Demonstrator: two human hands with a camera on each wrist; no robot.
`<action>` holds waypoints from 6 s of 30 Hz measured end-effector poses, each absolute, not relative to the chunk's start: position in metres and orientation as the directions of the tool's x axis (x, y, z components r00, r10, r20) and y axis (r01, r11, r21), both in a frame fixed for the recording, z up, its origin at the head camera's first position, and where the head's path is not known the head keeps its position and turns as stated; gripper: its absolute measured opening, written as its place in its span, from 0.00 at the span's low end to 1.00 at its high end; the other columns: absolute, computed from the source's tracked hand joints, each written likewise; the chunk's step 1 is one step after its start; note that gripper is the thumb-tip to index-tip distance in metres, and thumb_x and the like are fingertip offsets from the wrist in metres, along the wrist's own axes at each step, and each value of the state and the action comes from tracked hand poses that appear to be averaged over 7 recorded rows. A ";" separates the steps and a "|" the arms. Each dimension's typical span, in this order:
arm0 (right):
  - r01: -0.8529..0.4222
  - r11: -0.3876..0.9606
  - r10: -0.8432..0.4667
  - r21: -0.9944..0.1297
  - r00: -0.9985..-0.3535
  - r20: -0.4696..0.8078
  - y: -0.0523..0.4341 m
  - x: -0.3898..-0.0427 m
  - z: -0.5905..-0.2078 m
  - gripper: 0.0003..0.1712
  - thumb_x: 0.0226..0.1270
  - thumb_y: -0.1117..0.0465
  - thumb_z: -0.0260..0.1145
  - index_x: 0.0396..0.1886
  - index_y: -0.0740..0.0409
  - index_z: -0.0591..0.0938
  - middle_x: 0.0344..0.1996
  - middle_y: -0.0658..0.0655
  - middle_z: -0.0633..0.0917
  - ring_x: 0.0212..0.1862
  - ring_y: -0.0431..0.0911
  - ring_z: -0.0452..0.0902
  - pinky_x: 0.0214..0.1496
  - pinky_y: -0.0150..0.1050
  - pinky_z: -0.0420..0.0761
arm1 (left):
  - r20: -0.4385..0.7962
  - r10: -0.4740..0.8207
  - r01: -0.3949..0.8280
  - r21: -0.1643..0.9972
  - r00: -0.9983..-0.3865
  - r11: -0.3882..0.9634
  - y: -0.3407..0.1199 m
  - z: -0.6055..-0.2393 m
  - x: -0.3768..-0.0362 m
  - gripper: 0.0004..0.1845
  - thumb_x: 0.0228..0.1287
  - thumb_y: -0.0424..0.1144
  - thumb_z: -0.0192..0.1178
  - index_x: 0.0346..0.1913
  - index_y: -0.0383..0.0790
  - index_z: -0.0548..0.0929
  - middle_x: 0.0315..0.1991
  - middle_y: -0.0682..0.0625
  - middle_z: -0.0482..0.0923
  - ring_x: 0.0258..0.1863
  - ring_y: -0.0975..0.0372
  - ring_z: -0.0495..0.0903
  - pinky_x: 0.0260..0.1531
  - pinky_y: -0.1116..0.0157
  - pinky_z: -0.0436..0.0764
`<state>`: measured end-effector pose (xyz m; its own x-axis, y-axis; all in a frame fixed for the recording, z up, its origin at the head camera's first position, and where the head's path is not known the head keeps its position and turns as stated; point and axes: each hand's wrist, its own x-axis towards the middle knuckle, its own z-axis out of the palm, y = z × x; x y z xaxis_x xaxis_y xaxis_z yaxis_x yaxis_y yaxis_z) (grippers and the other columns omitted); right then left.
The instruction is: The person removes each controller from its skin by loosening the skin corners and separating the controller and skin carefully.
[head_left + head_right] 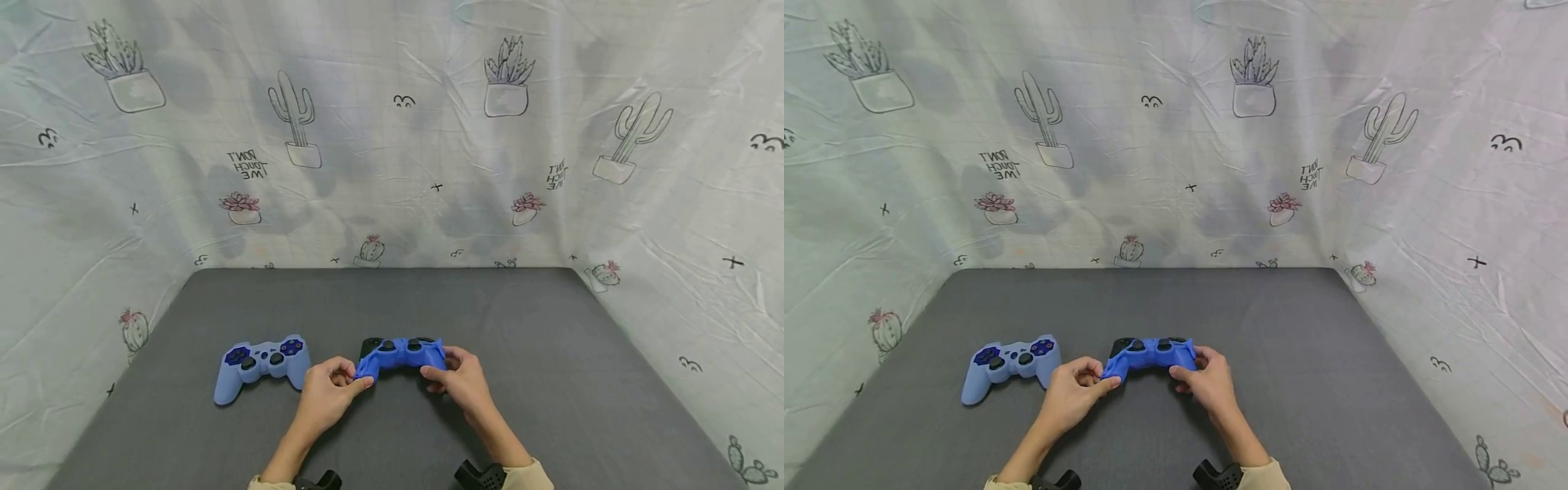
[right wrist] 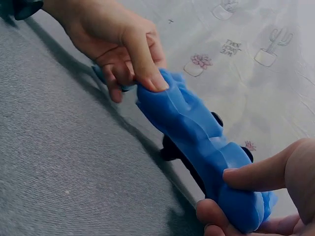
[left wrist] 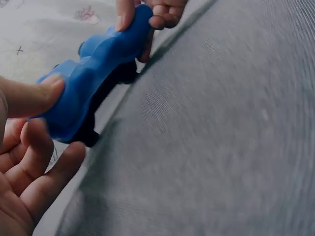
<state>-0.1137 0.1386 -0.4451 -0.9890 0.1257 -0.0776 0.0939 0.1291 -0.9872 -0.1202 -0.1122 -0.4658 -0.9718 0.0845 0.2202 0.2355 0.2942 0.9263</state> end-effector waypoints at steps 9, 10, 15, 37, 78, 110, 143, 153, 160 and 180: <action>0.103 0.133 0.136 -0.986 -0.987 -0.085 0.136 -0.115 -0.448 0.35 0.53 0.69 0.77 0.60 0.72 0.73 0.41 0.65 0.85 0.24 0.56 0.84 0.27 0.46 0.82 | 0.314 0.074 0.319 0.877 -0.946 0.359 -0.113 -0.472 -0.124 0.20 0.44 0.38 0.81 0.36 0.47 0.79 0.31 0.54 0.74 0.29 0.62 0.75 0.28 0.68 0.77; 0.105 0.137 0.136 -0.985 -0.987 -0.086 0.137 -0.115 -0.448 0.35 0.53 0.69 0.77 0.60 0.72 0.73 0.41 0.65 0.85 0.24 0.56 0.84 0.27 0.46 0.82 | 0.320 0.076 0.326 0.877 -0.944 0.353 -0.113 -0.472 -0.124 0.21 0.44 0.38 0.81 0.37 0.48 0.79 0.32 0.54 0.74 0.30 0.62 0.76 0.28 0.67 0.78; 0.104 0.136 0.126 -0.985 -0.988 -0.087 0.137 -0.116 -0.447 0.36 0.54 0.68 0.77 0.61 0.72 0.72 0.41 0.66 0.85 0.26 0.57 0.84 0.28 0.47 0.82 | 0.339 0.084 0.348 0.881 -0.937 0.321 -0.112 -0.473 -0.125 0.23 0.45 0.37 0.81 0.44 0.44 0.80 0.41 0.53 0.77 0.39 0.60 0.79 0.36 0.64 0.83; 0.065 0.431 0.090 -0.900 -0.996 -0.029 0.141 -0.112 -0.446 0.37 0.57 0.57 0.77 0.62 0.70 0.73 0.51 0.67 0.82 0.41 0.55 0.84 0.42 0.50 0.82 | 0.339 0.214 0.399 0.821 -0.916 0.408 -0.110 -0.480 -0.124 0.36 0.49 0.37 0.79 0.62 0.38 0.74 0.52 0.49 0.75 0.50 0.60 0.76 0.47 0.63 0.80; -0.596 0.547 -0.687 -0.587 -0.721 0.091 0.161 -0.214 -0.406 0.08 0.73 0.59 0.63 0.41 0.52 0.89 0.38 0.44 0.84 0.40 0.39 0.79 0.40 0.38 0.79 | 0.336 0.505 0.589 0.627 -0.795 0.510 -0.103 -0.453 -0.180 0.30 0.65 0.53 0.65 0.65 0.41 0.77 0.65 0.47 0.72 0.67 0.53 0.65 0.62 0.48 0.66; -0.630 0.541 -0.682 -0.558 -0.716 0.147 0.150 -0.181 -0.412 0.08 0.77 0.63 0.56 0.36 0.55 0.79 0.26 0.49 0.78 0.23 0.36 0.68 0.28 0.35 0.73 | 0.375 0.575 0.680 0.505 -0.727 0.531 -0.098 -0.453 -0.180 0.22 0.63 0.48 0.68 0.55 0.38 0.85 0.57 0.45 0.79 0.62 0.48 0.72 0.58 0.50 0.72; -0.468 0.709 -0.327 -0.528 -0.881 0.342 0.132 -0.138 -0.426 0.28 0.56 0.56 0.78 0.56 0.58 0.81 0.56 0.55 0.78 0.59 0.54 0.72 0.56 0.56 0.73 | 0.289 0.532 0.579 0.623 -0.796 0.527 -0.099 -0.451 -0.182 0.23 0.61 0.48 0.70 0.56 0.42 0.85 0.60 0.49 0.77 0.66 0.50 0.68 0.62 0.47 0.66; -0.307 0.688 -0.180 -0.658 -0.950 0.254 0.128 -0.128 -0.438 0.32 0.54 0.62 0.79 0.60 0.59 0.81 0.64 0.59 0.75 0.67 0.58 0.65 0.63 0.60 0.66 | 0.267 0.475 0.512 0.681 -0.839 0.524 -0.095 -0.450 -0.179 0.19 0.59 0.47 0.71 0.53 0.45 0.87 0.60 0.49 0.77 0.67 0.51 0.67 0.62 0.46 0.65; -0.300 0.671 -0.115 -0.679 -0.946 0.304 0.126 -0.126 -0.450 0.31 0.55 0.66 0.77 0.61 0.59 0.80 0.65 0.60 0.73 0.67 0.59 0.65 0.62 0.60 0.67 | 0.259 0.436 0.481 0.692 -0.862 0.539 -0.087 -0.448 -0.173 0.15 0.60 0.44 0.71 0.49 0.45 0.87 0.61 0.45 0.76 0.67 0.49 0.65 0.62 0.44 0.65; -0.320 0.652 -0.113 -0.688 -0.938 0.329 0.122 -0.125 -0.453 0.27 0.58 0.61 0.76 0.59 0.56 0.82 0.64 0.61 0.74 0.66 0.59 0.66 0.61 0.62 0.67 | 0.304 0.343 0.433 0.802 -0.889 0.411 -0.084 -0.445 -0.171 0.06 0.66 0.35 0.65 0.39 0.37 0.90 0.52 0.41 0.81 0.63 0.42 0.70 0.61 0.42 0.65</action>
<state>-0.1249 0.1225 -0.4529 -0.9376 -0.1132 0.3286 -0.3197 0.6519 -0.6876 -0.1708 -0.0841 -0.4452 -0.8888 0.3427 0.3044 0.4331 0.4106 0.8024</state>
